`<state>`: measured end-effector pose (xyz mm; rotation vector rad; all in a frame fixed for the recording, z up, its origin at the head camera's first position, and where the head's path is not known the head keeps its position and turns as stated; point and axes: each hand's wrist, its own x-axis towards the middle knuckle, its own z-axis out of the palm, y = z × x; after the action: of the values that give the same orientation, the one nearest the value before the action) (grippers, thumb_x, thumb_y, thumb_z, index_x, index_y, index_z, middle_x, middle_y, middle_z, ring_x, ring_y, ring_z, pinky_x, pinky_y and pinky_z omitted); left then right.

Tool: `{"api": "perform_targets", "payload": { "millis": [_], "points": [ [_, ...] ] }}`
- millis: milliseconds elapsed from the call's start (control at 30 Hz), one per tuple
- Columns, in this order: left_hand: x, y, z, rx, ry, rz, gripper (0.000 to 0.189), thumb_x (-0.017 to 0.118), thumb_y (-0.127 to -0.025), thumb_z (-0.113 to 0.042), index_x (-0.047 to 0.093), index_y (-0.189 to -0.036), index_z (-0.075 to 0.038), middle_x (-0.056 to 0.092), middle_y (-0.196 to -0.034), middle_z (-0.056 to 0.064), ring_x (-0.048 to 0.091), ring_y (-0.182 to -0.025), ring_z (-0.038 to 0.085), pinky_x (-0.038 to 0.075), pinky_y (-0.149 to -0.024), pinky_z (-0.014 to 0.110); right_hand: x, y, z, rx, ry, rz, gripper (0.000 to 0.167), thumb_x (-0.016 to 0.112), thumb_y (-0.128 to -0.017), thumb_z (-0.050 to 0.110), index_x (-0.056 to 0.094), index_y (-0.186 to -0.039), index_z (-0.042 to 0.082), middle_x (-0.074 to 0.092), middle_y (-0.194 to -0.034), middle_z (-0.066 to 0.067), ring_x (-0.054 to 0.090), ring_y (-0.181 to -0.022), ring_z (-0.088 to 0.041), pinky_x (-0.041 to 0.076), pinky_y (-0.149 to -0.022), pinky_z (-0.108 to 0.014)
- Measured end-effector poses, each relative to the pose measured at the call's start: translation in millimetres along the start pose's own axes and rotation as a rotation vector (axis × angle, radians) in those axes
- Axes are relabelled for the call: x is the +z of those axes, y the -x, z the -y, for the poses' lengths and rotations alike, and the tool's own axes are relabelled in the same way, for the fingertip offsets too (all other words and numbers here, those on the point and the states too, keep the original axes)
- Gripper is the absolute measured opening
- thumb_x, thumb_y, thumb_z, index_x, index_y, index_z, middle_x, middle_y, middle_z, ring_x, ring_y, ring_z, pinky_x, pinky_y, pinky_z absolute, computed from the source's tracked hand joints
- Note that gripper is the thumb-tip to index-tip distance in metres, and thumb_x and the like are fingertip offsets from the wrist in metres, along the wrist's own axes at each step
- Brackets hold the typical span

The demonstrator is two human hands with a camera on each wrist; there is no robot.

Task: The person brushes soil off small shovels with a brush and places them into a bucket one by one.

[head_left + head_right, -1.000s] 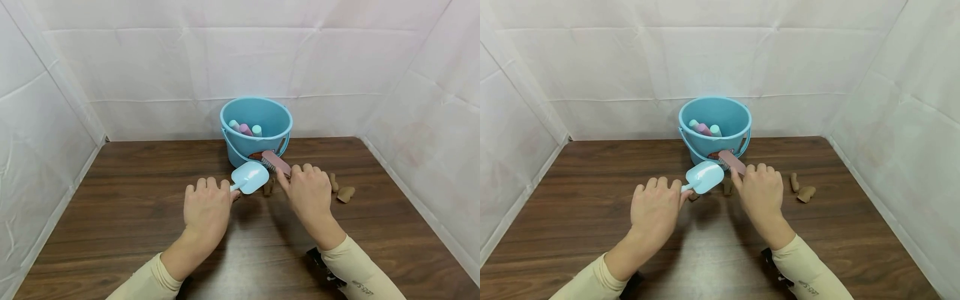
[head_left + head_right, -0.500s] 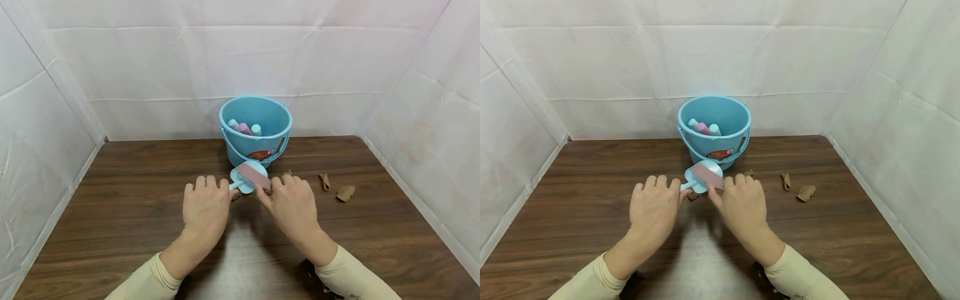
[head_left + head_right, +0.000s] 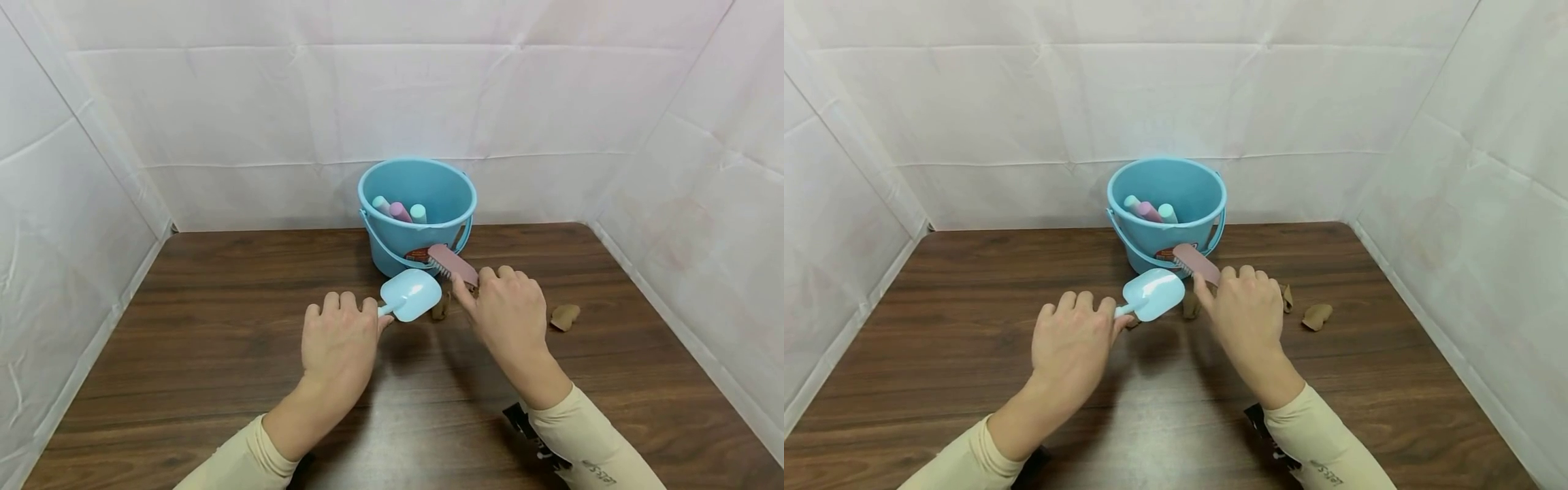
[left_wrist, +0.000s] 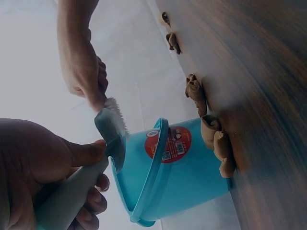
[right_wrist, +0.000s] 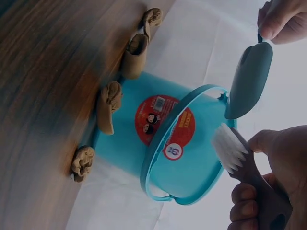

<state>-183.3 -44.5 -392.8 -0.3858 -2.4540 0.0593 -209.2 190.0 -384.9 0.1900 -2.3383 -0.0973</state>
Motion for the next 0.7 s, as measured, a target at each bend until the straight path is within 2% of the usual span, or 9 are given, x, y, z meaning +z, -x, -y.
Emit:
{"api": "perform_targets", "payload": {
  "millis": [233, 467, 567, 700],
  "points": [
    [-0.6, -0.4, -0.4, 0.001, 0.007, 0.013, 0.046, 0.074, -0.084, -0.056, 0.063, -0.073, -0.013, 0.049, -0.064, 0.006, 0.047, -0.061, 0.022, 0.031, -0.053, 0.031, -2, -0.4, 1, 0.024, -0.019, 0.042, 0.058, 0.059, -0.094, 0.047, 0.04, -0.054, 0.009, 0.037, -0.053, -0.007, 0.039, -0.046, -0.028, 0.036, -0.044, -0.04],
    [1.2, -1.0, 2.5, 0.016, 0.022, -0.006, 0.048, 0.074, -0.083, -0.057, 0.06, -0.069, -0.013, 0.05, -0.062, 0.005, 0.048, -0.059, 0.022, 0.032, -0.051, 0.03, -7, -2.4, 2, 0.076, -0.095, 0.164, 0.058, 0.053, -0.098, 0.053, 0.044, -0.058, 0.011, 0.04, -0.056, -0.006, 0.044, -0.051, -0.028, 0.039, -0.048, -0.041],
    [2.5, -1.7, 4.8, 0.021, 0.069, 0.042, 0.048, 0.073, -0.085, -0.056, 0.062, -0.071, -0.012, 0.053, -0.063, 0.005, 0.05, -0.059, 0.022, 0.034, -0.05, 0.031, -10, -3.2, 2, 0.083, -0.113, 0.204, 0.059, 0.05, -0.099, 0.054, 0.046, -0.06, 0.011, 0.041, -0.058, -0.006, 0.045, -0.053, -0.028, 0.04, -0.05, -0.041],
    [8.0, -3.7, 8.1, 0.006, 0.165, 0.17, 0.047, 0.07, -0.09, -0.055, 0.062, -0.072, -0.013, 0.053, -0.062, 0.004, 0.053, -0.057, 0.022, 0.039, -0.047, 0.032, -12, -3.4, 4, 0.058, -0.122, 0.192, 0.058, 0.05, -0.099, 0.055, 0.048, -0.061, 0.011, 0.041, -0.058, -0.005, 0.044, -0.053, -0.026, 0.039, -0.049, -0.039]
  ]
}}
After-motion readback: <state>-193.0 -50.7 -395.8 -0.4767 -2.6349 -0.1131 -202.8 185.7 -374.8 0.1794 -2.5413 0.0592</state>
